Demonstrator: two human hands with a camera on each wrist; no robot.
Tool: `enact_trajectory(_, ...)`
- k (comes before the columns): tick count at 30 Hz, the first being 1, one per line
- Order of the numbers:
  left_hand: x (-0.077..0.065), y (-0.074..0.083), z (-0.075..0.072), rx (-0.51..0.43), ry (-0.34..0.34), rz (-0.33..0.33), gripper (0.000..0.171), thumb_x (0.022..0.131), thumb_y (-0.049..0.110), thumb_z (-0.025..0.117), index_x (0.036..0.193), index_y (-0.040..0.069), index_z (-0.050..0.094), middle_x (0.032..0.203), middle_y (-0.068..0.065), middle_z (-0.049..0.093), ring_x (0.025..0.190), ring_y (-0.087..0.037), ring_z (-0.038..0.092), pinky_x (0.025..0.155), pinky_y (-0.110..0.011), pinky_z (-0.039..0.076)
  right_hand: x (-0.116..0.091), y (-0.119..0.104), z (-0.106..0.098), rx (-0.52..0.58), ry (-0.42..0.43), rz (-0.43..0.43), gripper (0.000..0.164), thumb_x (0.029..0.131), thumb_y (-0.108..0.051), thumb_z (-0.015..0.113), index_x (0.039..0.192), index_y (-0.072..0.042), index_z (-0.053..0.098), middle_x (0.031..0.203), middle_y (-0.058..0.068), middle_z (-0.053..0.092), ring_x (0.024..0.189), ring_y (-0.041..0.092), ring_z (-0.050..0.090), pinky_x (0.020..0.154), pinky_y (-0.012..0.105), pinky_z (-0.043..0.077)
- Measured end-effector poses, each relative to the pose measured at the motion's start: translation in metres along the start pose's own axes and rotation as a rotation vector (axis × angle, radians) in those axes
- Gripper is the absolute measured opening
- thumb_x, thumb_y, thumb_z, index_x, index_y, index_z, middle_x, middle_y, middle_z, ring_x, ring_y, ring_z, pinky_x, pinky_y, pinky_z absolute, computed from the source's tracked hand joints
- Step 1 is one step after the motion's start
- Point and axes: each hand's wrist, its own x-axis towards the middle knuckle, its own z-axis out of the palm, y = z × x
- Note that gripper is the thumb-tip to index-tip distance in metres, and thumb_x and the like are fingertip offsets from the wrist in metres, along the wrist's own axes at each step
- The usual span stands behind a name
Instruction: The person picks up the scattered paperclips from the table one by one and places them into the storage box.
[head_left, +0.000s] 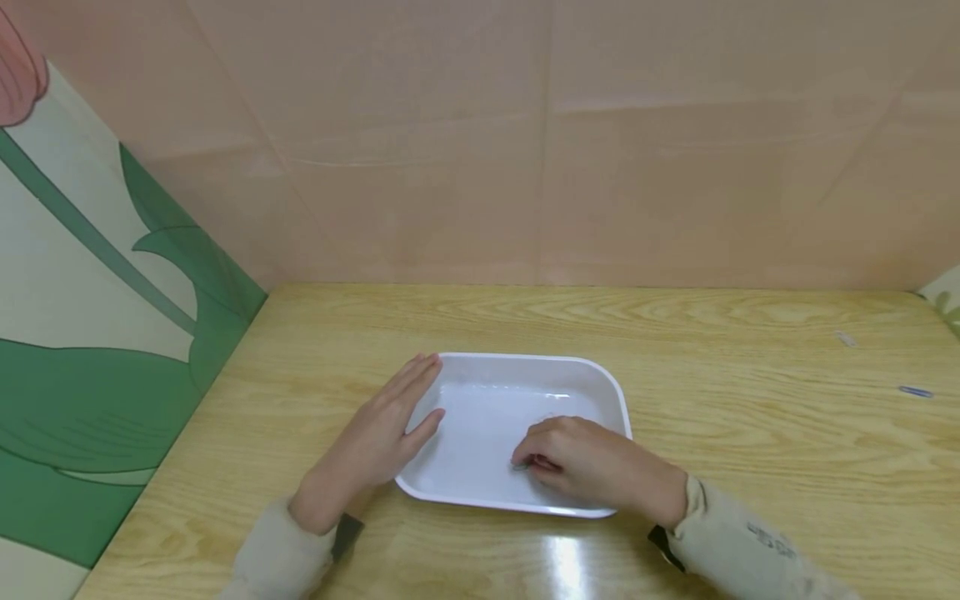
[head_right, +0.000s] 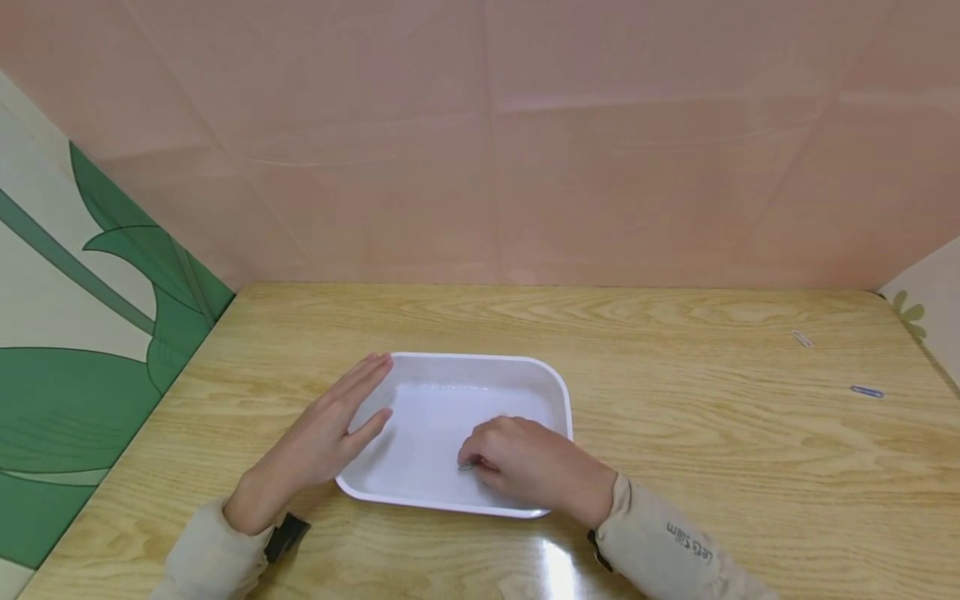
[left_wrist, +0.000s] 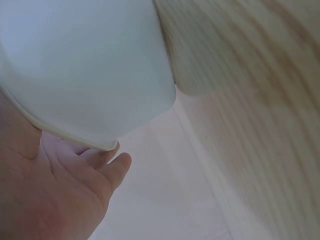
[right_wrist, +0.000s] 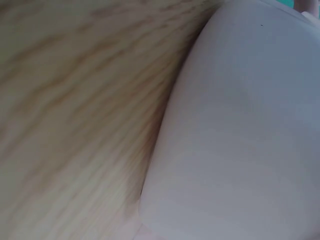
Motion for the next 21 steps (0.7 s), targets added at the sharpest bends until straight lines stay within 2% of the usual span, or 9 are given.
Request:
enact_trajectory(8, 0.0001, -0.0005, 0.0002, 0.001, -0.008, -0.009, 0.063, 0.098, 0.028, 0.062, 0.15, 0.001, 0.04, 0.158, -0.015, 0.038, 0.15, -0.031, 0.031, 0.121, -0.051, 0.031, -0.0005, -0.0003, -0.0007, -0.01, -0.05, 0.044, 0.022, 0.084, 0.001, 0.066, 0.095, -0.014, 0.078, 0.092, -0.008, 0.074, 0.089, 0.005, 0.068, 0.082, 0.028, 0.059)
enact_trajectory(21, -0.0002, -0.0011, 0.0008, 0.003, -0.002, 0.003, 0.062, 0.098, 0.028, 0.062, 0.15, 0.001, 0.041, 0.158, -0.014, 0.038, 0.149, -0.033, 0.032, 0.12, -0.052, 0.031, -0.0004, 0.001, -0.001, 0.0, -0.061, 0.055, 0.02, 0.083, 0.0, 0.069, 0.096, -0.014, 0.077, 0.09, -0.008, 0.072, 0.086, 0.003, 0.065, 0.079, 0.026, 0.058)
